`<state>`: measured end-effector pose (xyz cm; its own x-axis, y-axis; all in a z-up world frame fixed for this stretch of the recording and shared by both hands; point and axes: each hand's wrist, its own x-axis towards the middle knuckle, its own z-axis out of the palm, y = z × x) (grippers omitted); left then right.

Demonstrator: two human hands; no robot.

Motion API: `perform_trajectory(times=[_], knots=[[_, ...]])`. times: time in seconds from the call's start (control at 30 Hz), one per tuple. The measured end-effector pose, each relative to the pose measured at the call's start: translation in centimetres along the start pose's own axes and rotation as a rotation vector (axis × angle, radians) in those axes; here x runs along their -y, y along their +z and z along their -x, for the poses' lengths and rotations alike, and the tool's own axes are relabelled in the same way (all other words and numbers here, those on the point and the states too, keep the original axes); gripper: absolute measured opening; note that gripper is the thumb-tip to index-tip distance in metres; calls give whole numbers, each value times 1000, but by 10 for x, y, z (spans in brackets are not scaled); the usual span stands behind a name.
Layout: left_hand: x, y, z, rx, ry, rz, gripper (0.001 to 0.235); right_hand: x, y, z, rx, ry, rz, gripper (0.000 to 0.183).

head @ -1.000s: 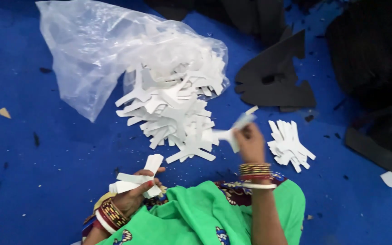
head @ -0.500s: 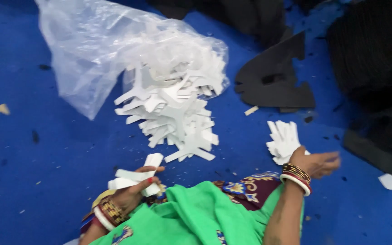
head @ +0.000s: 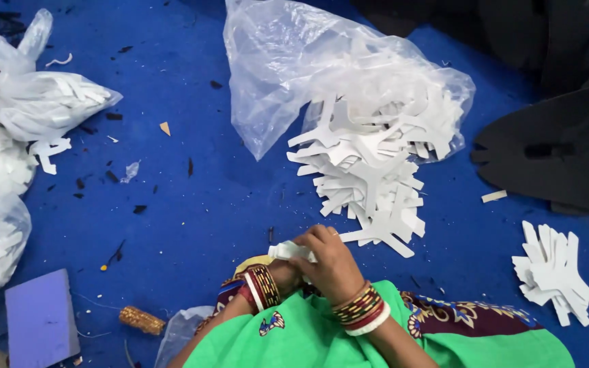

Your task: The person sorts and stacks white Y-shaped shoe components on the floor.

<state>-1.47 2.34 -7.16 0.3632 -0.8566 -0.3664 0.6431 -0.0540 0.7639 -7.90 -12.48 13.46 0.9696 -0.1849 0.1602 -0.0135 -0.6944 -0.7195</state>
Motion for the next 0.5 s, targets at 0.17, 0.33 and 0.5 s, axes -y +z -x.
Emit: perform_trajectory(times=[0.17, 0.33, 0.5], knots=[[-14, 13, -2, 167, -21, 260, 29, 14, -33, -3, 188, 166, -396, 43], [-49, 36, 2, 113, -84, 249, 33, -13, -35, 3, -105, -32, -114, 45], [-62, 44, 3, 51, -162, 261, 38, -96, -49, 26, -181, 529, 29, 25]])
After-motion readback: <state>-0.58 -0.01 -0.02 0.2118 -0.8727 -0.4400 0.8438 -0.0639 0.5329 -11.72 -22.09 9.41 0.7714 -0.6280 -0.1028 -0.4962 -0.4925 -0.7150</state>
